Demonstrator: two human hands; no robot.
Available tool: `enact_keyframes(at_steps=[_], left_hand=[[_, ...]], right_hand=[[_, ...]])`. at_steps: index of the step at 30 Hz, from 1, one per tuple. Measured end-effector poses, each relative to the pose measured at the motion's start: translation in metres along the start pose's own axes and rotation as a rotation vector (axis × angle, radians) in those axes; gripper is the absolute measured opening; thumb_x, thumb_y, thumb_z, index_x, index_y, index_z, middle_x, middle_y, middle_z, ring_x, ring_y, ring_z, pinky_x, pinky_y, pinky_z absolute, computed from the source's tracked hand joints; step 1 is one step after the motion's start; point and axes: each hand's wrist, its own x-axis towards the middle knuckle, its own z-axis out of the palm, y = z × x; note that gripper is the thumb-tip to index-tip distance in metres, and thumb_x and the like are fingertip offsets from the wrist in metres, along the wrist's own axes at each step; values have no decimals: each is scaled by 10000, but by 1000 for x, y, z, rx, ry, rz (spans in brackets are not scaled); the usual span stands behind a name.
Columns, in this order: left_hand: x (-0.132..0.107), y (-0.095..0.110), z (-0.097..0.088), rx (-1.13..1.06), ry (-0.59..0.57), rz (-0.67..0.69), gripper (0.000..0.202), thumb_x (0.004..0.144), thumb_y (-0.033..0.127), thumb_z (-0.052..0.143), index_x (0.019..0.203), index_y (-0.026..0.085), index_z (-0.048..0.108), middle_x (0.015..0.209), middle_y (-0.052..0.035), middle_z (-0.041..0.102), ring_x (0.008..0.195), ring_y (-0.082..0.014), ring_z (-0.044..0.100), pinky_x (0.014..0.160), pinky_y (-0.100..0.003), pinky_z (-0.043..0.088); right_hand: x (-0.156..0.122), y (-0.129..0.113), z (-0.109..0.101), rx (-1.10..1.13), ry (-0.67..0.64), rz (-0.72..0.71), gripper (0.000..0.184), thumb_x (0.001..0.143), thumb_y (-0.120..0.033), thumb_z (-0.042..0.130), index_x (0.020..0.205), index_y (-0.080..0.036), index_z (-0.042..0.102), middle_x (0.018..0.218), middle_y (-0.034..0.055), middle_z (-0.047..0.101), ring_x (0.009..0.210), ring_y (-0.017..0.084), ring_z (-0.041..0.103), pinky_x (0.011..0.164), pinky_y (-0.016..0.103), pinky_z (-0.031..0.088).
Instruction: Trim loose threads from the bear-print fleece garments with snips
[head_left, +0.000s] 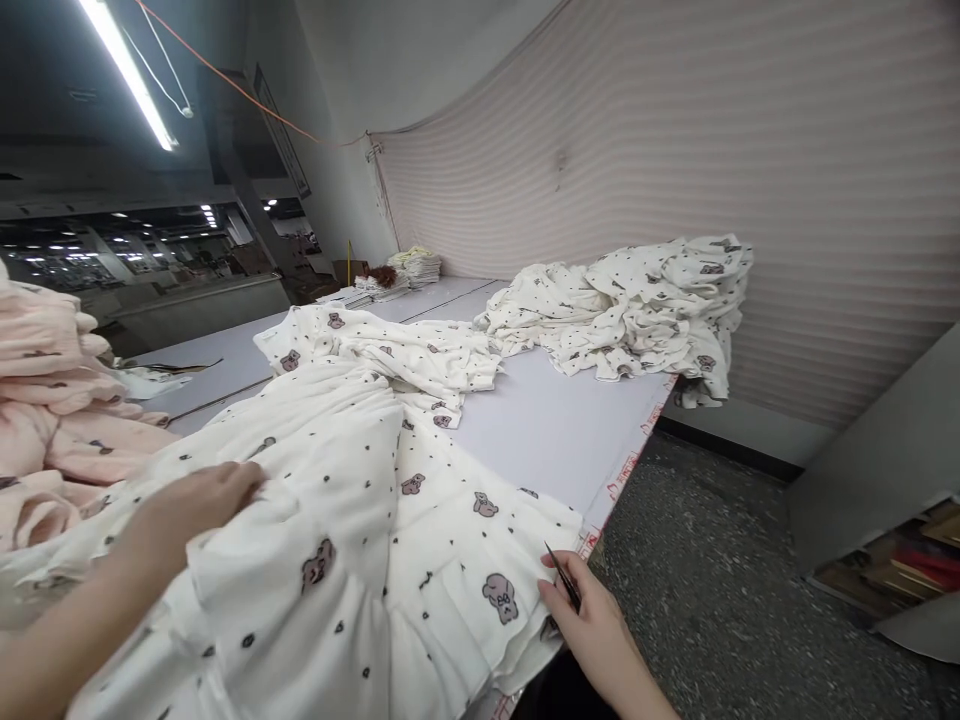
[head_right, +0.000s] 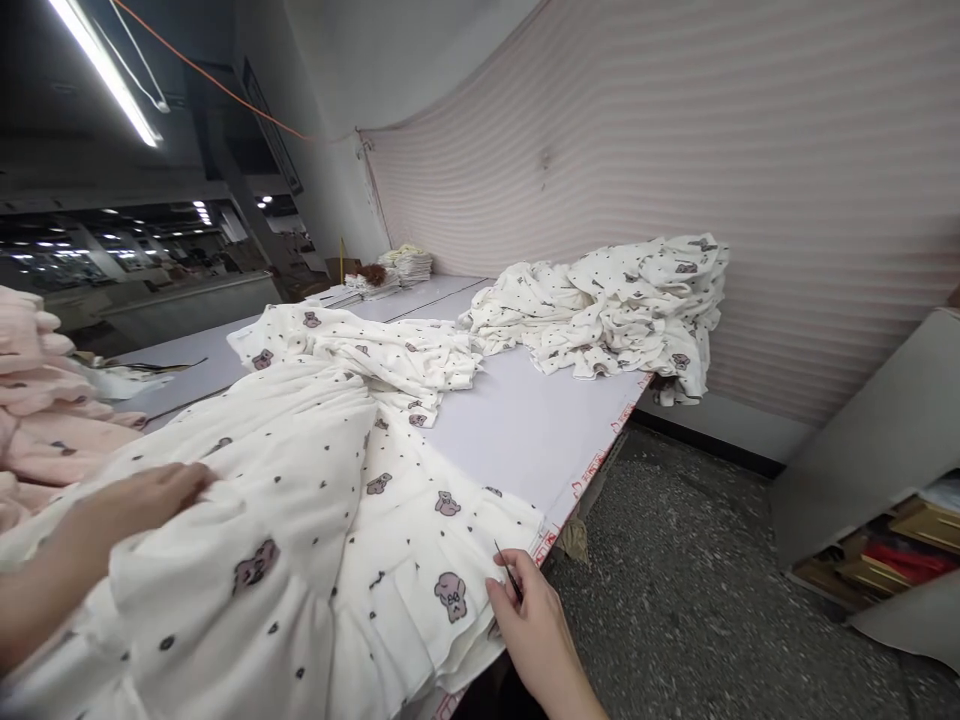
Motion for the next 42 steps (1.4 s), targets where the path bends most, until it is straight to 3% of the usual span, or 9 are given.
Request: enact_keyframes(at_steps=[4,7,11,15,18,22,27,32,42], left_hand=[[-13,21,50,158,-29,271,500,886,76,209,1186,182,595,1105,-53,669,1068,-247,607,949,-408,421],[-19,49,63,42,-25,453,563,843,6,295,1276,272,536,1335,-66,570,1261,-267,487,1082,-482,281],[-20,107,44,-273,-187,393,542,804,57,408,1259,316,549,1351,-17,561,1347,-264,375,1130,-501,196],[-16,170,36,-786,-408,280,442,865,146,372,1222,286,592,1312,-15,591,1217,-197,525,1016,-314,409],[-14,193,48,-696,-505,327,332,859,232,446,1101,245,673,983,-40,724,955,-215,642,867,-308,474],[-21,199,63,-549,-492,326,221,803,342,571,934,203,681,796,-43,680,828,-246,612,825,-375,435],[-34,217,73,-390,-421,311,405,698,506,675,940,188,613,921,-83,623,849,-297,568,808,-451,391],[-41,231,85,-305,-349,339,159,790,177,551,941,211,588,1020,-67,602,883,-257,560,806,-414,388],[-25,202,79,-1295,-476,-185,265,870,376,479,963,191,645,964,-31,671,979,-226,580,891,-320,427]], right_hand=[[-2,7,4,-135,48,-73,187,838,-309,528,935,-193,637,766,49,631,654,218,604,606,311,470],[-4,-7,13,-94,50,-153,172,873,-263,468,874,-193,625,856,68,642,797,219,619,710,305,479],[-23,-35,47,158,77,-323,191,910,-276,431,855,-194,595,782,40,622,720,172,601,654,244,478],[-44,-54,95,416,26,-440,243,894,-361,459,814,-195,617,722,41,637,654,168,601,601,236,476],[-51,-50,104,426,-20,-413,249,872,-366,478,793,-198,644,716,45,675,651,177,627,601,240,480],[-47,-18,63,307,-110,-321,154,845,-288,511,892,-205,631,763,27,685,692,172,653,644,231,503],[-26,13,12,-114,-3,-132,286,850,-268,521,1128,-239,579,1058,58,667,896,220,660,711,289,514],[-7,3,17,-192,-51,-215,195,811,-203,533,958,-248,653,870,21,671,769,201,651,667,280,482],[23,-41,23,67,1,-245,77,873,-213,507,878,-202,582,792,8,658,729,159,633,630,221,472]])
